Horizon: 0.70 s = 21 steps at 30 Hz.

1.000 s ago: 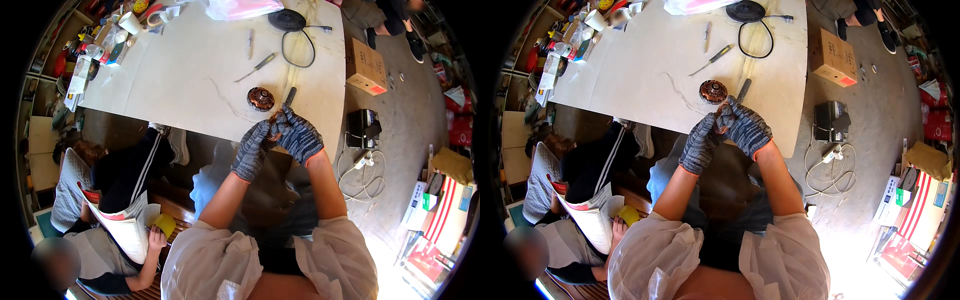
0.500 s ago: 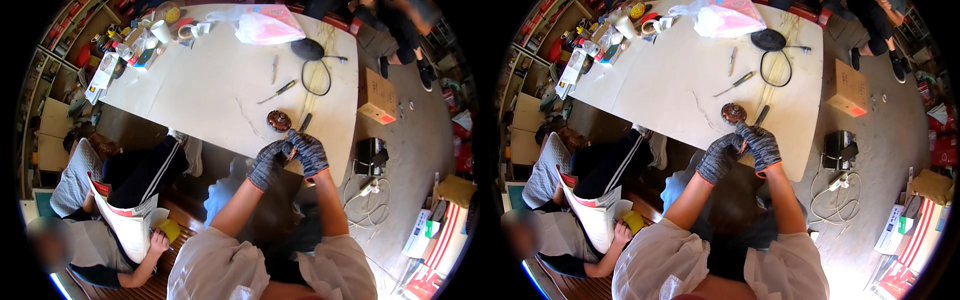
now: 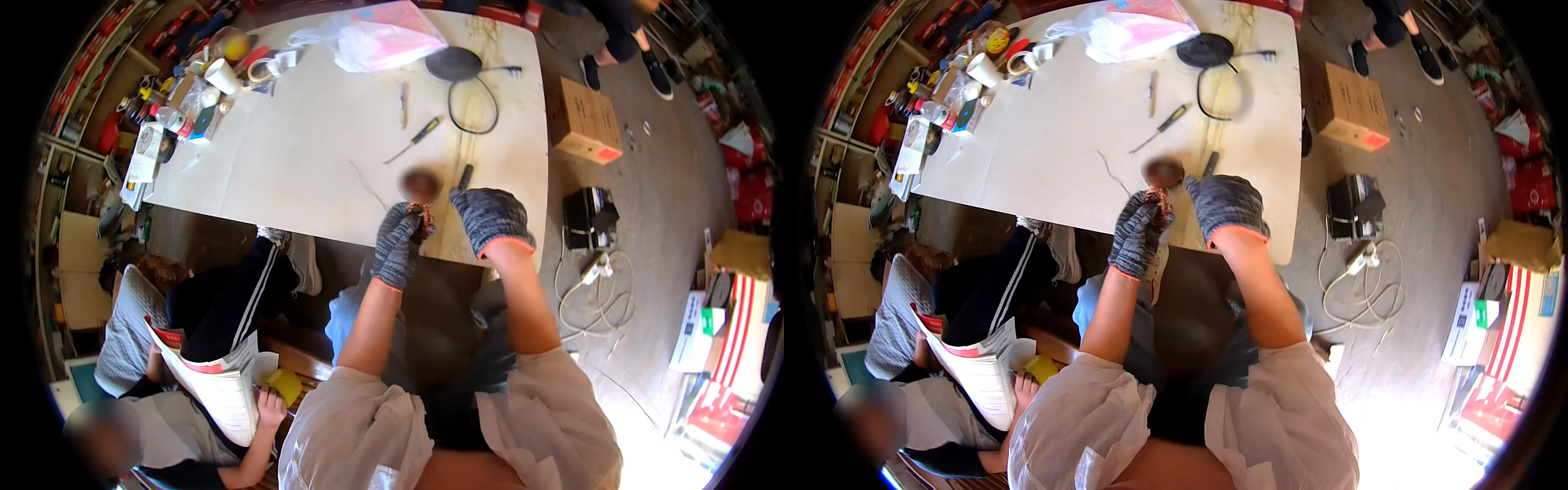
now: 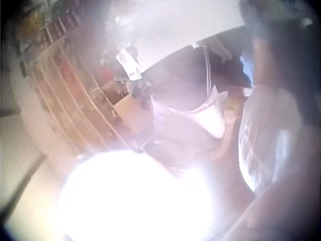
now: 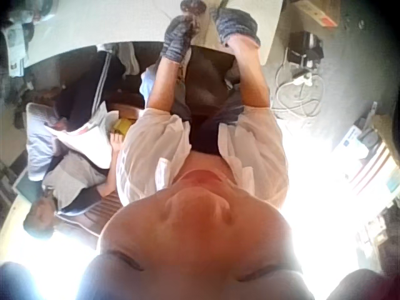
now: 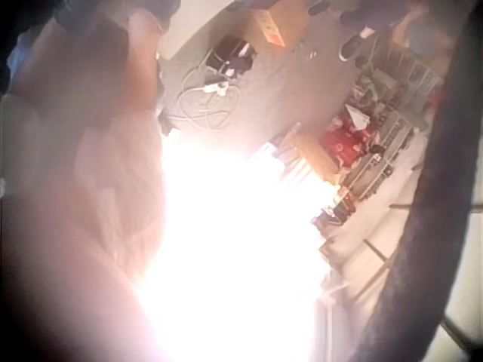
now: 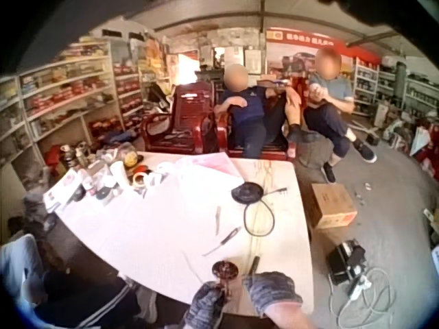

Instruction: The person puts on gloves and uses a screwdriver to disassemble a small cylindrical electronic component on a cluttered table. They remove a screw, separate the casing, and inspect the internal copper windings and core.

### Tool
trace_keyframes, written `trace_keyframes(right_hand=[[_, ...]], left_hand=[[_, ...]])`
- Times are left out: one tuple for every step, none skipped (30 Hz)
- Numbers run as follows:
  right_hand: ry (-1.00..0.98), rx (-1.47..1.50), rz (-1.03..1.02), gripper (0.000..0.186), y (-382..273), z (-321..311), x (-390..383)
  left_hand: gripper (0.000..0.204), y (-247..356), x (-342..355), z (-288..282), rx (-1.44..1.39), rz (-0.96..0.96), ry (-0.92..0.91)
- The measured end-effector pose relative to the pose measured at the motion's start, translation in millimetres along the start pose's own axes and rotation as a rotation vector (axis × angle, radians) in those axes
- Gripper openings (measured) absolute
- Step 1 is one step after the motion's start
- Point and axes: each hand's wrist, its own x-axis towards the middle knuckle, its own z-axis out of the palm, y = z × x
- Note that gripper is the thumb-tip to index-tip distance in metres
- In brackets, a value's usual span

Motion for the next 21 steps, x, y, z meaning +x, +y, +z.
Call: trace_keyframes(right_hand=[[-0.096, -0.086, -0.099, 0.035, -8, -14, -10], [-0.098, -0.118, -0.189, 0.034, -14, -39, -28], [-0.113, -0.125, -0.313, 0.034, -23, -54, -40], [-0.107, -0.113, -0.458, 0.033, -31, -62, -53], [-0.108, -0.040, -0.646, 0.033, -46, -57, -55], [-0.103, -0.005, -0.740, 0.032, -53, -60, -64], [-0.088, 0.028, -0.851, 0.032, -63, -64, -76], [-0.090, 0.056, -0.896, 0.031, -68, -67, -83], [-0.114, 0.117, -0.987, 0.031, -79, -58, -80], [-0.122, 0.134, -1.010, 0.030, -82, -54, -82], [-0.134, 0.143, -1.015, 0.030, -83, -51, -82], [-0.139, 0.168, -1.014, 0.029, -82, -47, -79], [-0.148, 0.195, -1.037, 0.029, -85, -42, -74], [-0.156, 0.215, -1.049, 0.028, -86, -38, -71], [-0.165, 0.227, -1.054, 0.028, -90, -36, -67], [-0.167, 0.238, -1.071, 0.028, -96, -33, -64], [-0.178, 0.245, -1.077, 0.027, -99, -30, -60], [-0.179, 0.262, -1.091, 0.027, -103, -29, -57], [-0.179, 0.267, -1.093, 0.027, -105, -28, -52], [-0.177, 0.280, -1.096, 0.026, -108, -26, -47], [-0.174, 0.281, -1.083, 0.026, -108, -24, -40]], left_hand=[[0.023, 8, -8, 2, 0.096, 0.022, 0.044], [0.026, 1, -4, 18, 0.192, 0.083, 0.026], [0.029, 9, -6, 27, 0.428, 0.100, -0.028], [0.032, 21, -9, 76, 1.058, 0.005, 0.095], [0.033, 35, -16, 69, 1.226, 0.006, 0.183], [0.035, 34, -12, 80, 1.356, -0.005, 0.169], [0.036, 29, -6, 50, 0.996, 0.090, 0.047], [0.037, 21, 1, 26, 0.628, 0.177, -0.063], [0.034, 26, -1, -1, 0.643, 0.185, 0.028], [0.032, 23, 7, 1, 0.534, 0.175, -0.010], [0.031, 20, 13, 5, 0.423, 0.167, -0.045], [0.026, 15, 18, 12, 0.438, 0.183, -0.010], [0.028, 15, 29, 7, 0.440, 0.205, -0.030], [0.029, 14, 33, 2, 0.641, 0.224, 0.015], [0.030, 21, 34, 12, 0.837, 0.240, 0.057], [0.031, 33, 34, 19, 0.977, 0.241, 0.053], [0.032, 39, 38, 21, 1.120, 0.233, 0.047], [0.036, 46, 41, 25, 1.359, 0.303, 0.091], [0.042, 51, 46, 30, 1.587, 0.374, 0.147], [0.045, 51, 47, 28, 1.560, 0.323, 0.173], [0.049, 55, 49, 43, 1.513, 0.279, 0.185]])
